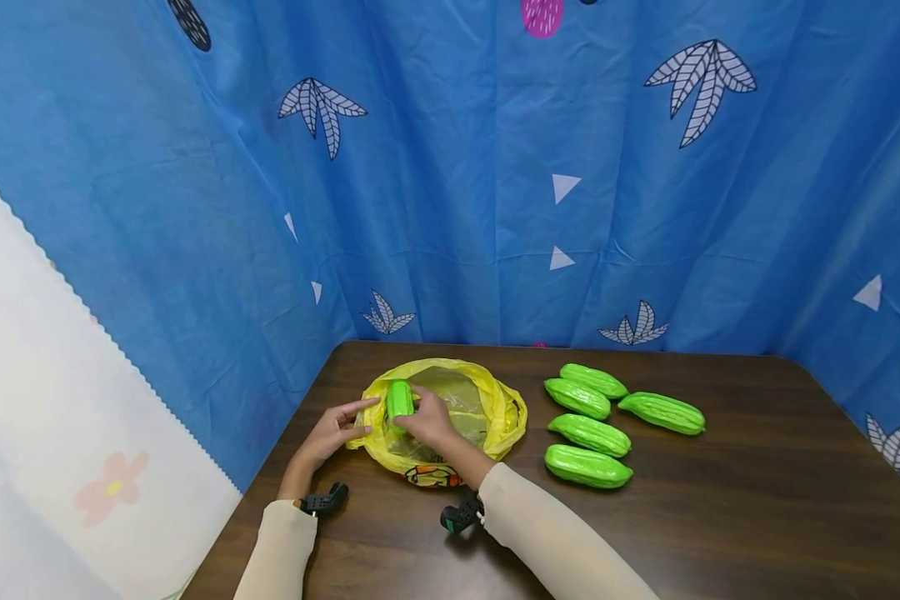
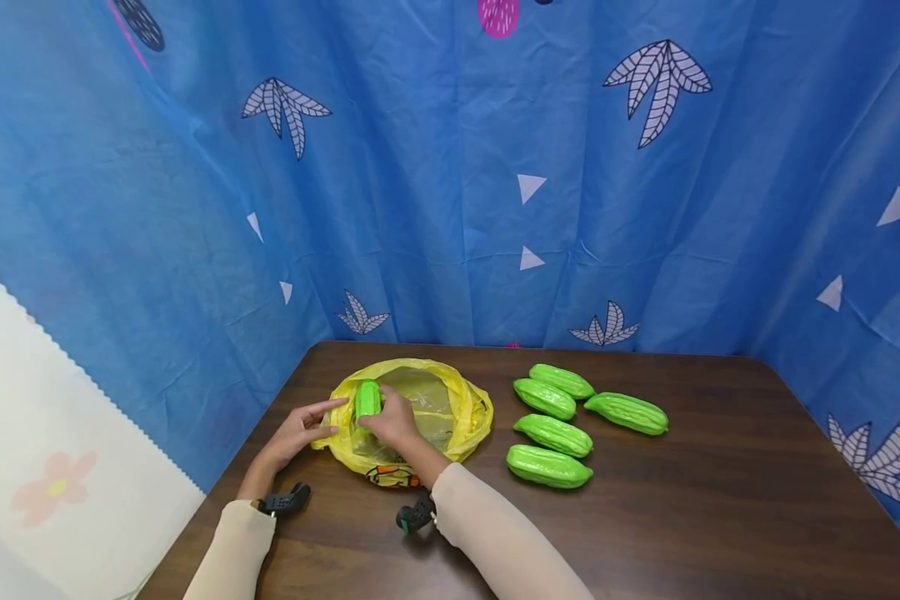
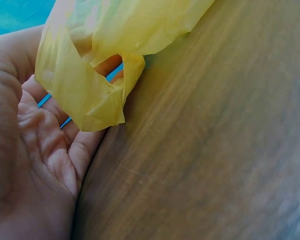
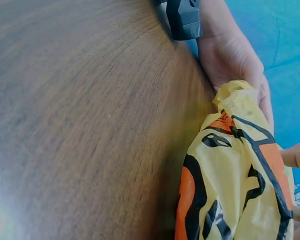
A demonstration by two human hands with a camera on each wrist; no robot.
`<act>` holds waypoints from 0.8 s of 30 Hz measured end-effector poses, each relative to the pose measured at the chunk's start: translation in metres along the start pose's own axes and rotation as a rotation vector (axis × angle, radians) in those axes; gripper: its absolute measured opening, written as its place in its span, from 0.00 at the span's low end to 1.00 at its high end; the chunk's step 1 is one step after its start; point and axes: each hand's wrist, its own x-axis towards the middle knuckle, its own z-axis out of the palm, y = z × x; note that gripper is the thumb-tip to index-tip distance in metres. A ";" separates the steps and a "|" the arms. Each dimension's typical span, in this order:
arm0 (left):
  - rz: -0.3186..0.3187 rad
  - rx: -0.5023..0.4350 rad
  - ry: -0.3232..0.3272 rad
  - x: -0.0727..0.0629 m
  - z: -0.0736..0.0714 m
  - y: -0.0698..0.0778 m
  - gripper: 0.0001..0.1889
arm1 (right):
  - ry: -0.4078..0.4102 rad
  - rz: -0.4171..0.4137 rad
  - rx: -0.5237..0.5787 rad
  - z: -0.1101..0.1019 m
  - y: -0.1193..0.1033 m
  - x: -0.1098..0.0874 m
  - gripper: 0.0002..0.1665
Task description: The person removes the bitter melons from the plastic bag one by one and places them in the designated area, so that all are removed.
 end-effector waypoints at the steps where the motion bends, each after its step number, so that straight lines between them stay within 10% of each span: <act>1: 0.001 0.002 0.002 0.000 0.000 0.000 0.28 | 0.002 0.001 0.002 -0.001 0.000 0.000 0.43; 24: 0.010 0.034 0.021 0.000 0.001 -0.001 0.27 | 0.030 -0.093 -0.097 -0.030 -0.006 -0.014 0.24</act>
